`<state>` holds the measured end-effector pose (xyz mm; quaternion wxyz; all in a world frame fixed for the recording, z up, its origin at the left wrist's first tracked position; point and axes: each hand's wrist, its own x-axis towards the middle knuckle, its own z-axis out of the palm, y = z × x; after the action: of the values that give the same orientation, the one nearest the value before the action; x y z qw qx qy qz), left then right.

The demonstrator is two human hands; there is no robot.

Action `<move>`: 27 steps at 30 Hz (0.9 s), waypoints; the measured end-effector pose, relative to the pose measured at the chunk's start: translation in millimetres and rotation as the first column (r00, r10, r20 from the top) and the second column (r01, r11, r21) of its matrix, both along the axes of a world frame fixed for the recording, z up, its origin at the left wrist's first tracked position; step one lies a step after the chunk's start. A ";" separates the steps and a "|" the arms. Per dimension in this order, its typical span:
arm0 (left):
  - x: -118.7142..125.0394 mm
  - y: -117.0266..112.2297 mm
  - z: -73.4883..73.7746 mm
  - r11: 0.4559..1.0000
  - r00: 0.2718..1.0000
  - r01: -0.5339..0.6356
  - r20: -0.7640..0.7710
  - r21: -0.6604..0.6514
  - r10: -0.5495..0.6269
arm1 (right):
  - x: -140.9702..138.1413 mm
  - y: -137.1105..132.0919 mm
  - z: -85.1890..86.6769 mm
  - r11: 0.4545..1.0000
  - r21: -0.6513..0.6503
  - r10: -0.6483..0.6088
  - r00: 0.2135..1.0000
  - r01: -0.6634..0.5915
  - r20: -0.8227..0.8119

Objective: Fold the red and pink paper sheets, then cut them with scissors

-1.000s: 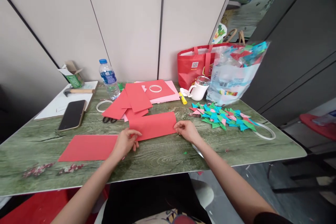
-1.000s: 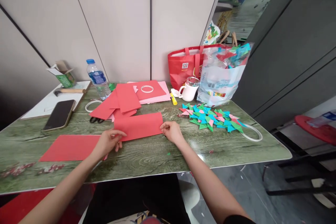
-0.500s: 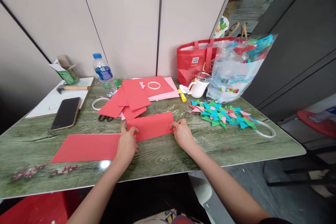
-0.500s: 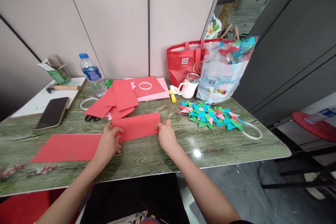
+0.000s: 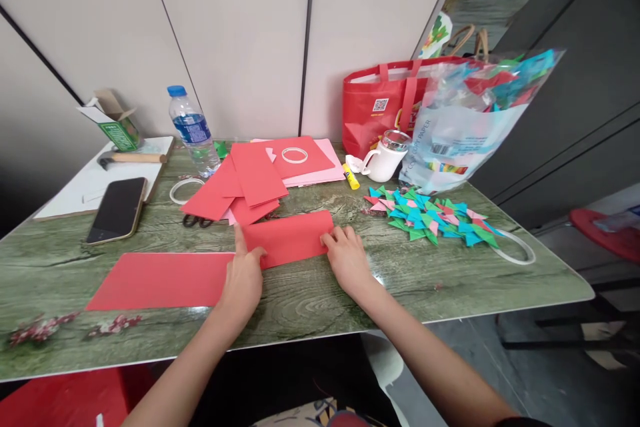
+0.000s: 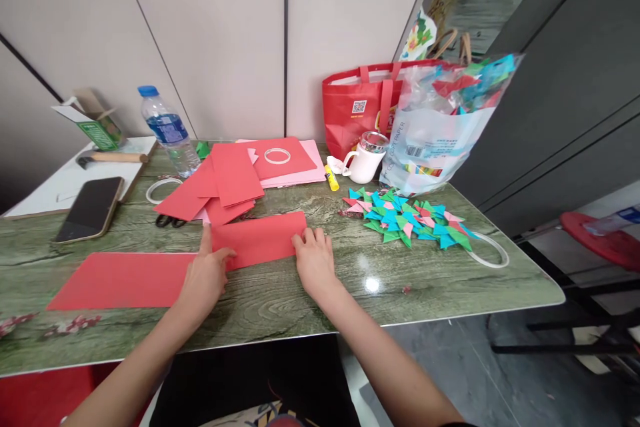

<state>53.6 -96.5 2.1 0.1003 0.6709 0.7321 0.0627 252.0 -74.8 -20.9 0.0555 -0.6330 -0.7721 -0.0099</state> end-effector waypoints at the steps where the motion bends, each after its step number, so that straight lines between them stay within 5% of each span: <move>1: 2.3 -1.3 1.3 1.000 0.998 0.022 -0.059 0.000 -0.022 | 0.8 0.8 0.5 0.999 -0.008 0.047 0.999 -0.047 -0.003; 6: 9.4 -4.2 2.9 0.995 0.969 0.095 -0.225 -0.026 -0.099 | 2.2 2.6 4.2 0.984 -0.036 0.178 0.983 -0.177 0.046; 17: 15.9 -11.2 0.1 0.965 0.869 0.222 -0.421 -0.136 -0.260 | -18.7 1.5 5.6 0.991 -0.055 0.131 0.971 -0.122 0.202; 22: 12.1 4.3 5.9 0.845 0.782 0.520 -0.328 -0.128 -0.530 | -31.2 2.5 5.9 0.992 -0.029 0.126 0.975 -0.123 0.182; 27: 1.1 21.4 2.1 0.769 0.718 0.632 -0.302 -0.094 -0.627 | -34.5 4.3 4.5 0.986 -0.014 0.163 0.965 -0.163 0.204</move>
<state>54.7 -75.1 4.1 -0.0080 0.8812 0.4662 -0.0775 217.6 -70.5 -16.4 -0.0227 -0.5628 -0.8232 -0.0714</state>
